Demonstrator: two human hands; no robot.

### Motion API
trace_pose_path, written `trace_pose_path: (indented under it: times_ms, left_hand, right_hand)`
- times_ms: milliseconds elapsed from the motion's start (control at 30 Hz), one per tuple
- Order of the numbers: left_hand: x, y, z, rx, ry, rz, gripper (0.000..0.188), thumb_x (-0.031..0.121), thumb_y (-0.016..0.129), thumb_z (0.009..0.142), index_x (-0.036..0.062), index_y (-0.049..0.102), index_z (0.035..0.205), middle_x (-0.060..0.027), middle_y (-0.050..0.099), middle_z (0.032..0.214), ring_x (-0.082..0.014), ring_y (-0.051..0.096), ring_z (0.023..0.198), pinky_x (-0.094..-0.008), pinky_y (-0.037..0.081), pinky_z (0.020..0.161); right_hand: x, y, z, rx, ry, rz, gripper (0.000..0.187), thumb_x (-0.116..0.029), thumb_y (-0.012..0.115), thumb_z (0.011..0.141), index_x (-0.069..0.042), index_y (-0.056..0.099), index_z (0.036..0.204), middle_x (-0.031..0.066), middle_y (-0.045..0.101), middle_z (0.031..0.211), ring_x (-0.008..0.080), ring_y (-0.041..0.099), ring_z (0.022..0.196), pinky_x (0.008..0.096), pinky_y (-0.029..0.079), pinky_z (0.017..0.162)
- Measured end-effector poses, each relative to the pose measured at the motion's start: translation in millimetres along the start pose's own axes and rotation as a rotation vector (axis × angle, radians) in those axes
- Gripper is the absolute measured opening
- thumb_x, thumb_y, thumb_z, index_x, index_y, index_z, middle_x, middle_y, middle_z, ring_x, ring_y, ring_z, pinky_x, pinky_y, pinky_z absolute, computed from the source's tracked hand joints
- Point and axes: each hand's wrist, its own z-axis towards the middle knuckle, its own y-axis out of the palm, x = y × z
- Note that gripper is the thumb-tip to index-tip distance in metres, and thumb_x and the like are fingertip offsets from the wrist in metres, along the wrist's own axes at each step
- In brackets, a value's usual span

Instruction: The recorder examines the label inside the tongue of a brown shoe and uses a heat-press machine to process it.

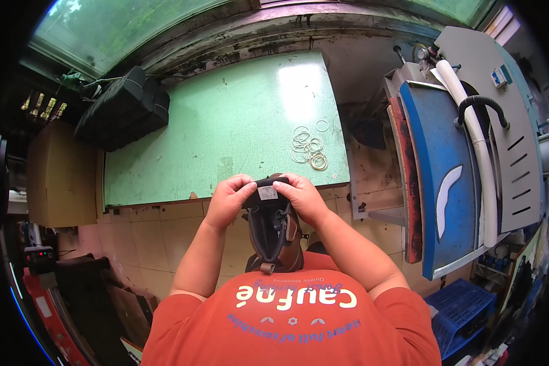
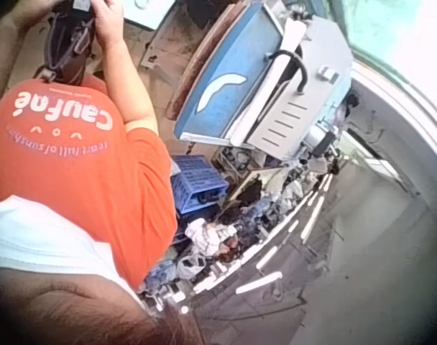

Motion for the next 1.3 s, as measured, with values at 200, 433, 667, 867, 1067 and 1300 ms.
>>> trace_pose_path:
  times_ms: [200, 433, 667, 867, 1067, 1300]
  left_hand:
    - [-7.8, 9.5, 6.5, 0.022, -0.255, -0.485, 0.015, 0.017, 0.059, 0.084, 0.0025, 0.060, 0.082, -0.0018, 0.060, 0.074, -0.0068, 0.054, 0.063, -0.0186, 0.043, 0.059]
    - [-6.5, 6.8, 10.4, -0.015, -0.235, -0.332, 0.011, 0.012, 0.064, 0.080, 0.0022, 0.060, 0.081, -0.0020, 0.061, 0.073, -0.0070, 0.055, 0.064, -0.0196, 0.044, 0.058]
    - [1.6, 9.2, 14.6, -0.009, -0.224, -0.067, 0.010, 0.011, 0.066, 0.078, 0.0027, 0.060, 0.079, 0.0003, 0.058, 0.071, -0.0052, 0.051, 0.062, -0.0194, 0.041, 0.056]
    - [4.7, 9.4, 17.7, -0.046, -0.216, -0.030, 0.012, 0.013, 0.065, 0.078, 0.0039, 0.058, 0.076, 0.0017, 0.057, 0.069, -0.0047, 0.050, 0.061, -0.0196, 0.040, 0.055]
    - [-8.0, 8.5, 21.1, -0.064, -0.217, -0.212, 0.017, 0.020, 0.061, 0.083, 0.0044, 0.058, 0.076, 0.0016, 0.057, 0.069, -0.0048, 0.050, 0.060, -0.0199, 0.041, 0.055]
    - [-10.6, 7.4, 24.3, -0.089, -0.226, -0.260, 0.020, 0.023, 0.060, 0.084, 0.0050, 0.058, 0.077, 0.0009, 0.058, 0.070, -0.0052, 0.051, 0.060, -0.0198, 0.041, 0.055]
  right_hand:
    - [-6.2, 4.7, -2.5, 0.023, -0.024, -0.029, 0.015, -0.013, 0.054, 0.084, -0.002, 0.058, 0.093, 0.0008, 0.059, 0.084, 0.0068, 0.053, 0.076, 0.0215, 0.043, 0.071]
    - [-1.7, -5.3, 0.1, -0.020, -0.018, -0.070, 0.015, -0.017, 0.053, 0.086, -0.003, 0.057, 0.086, 0.0008, 0.058, 0.081, 0.0062, 0.052, 0.076, 0.0224, 0.042, 0.069]
    - [-1.9, -2.1, 0.3, 0.013, -0.101, -0.128, 0.020, -0.021, 0.049, 0.088, -0.003, 0.057, 0.087, 0.0013, 0.057, 0.082, 0.0059, 0.050, 0.075, 0.0219, 0.041, 0.070]
    - [6.1, -11.3, 1.7, -0.005, -0.033, -0.238, 0.029, -0.026, 0.045, 0.091, 0.000, 0.057, 0.094, 0.0004, 0.057, 0.084, 0.0075, 0.050, 0.077, 0.0226, 0.041, 0.072]
    - [1.3, -7.2, -1.3, -0.002, -0.112, -0.199, 0.034, -0.029, 0.041, 0.093, 0.001, 0.056, 0.099, 0.0027, 0.058, 0.090, 0.0082, 0.050, 0.083, 0.0230, 0.040, 0.077]
    - [0.0, -6.0, -1.1, 0.020, -0.066, -0.113, 0.024, -0.023, 0.045, 0.091, -0.001, 0.056, 0.093, 0.0013, 0.057, 0.086, 0.0070, 0.051, 0.078, 0.0220, 0.041, 0.073]
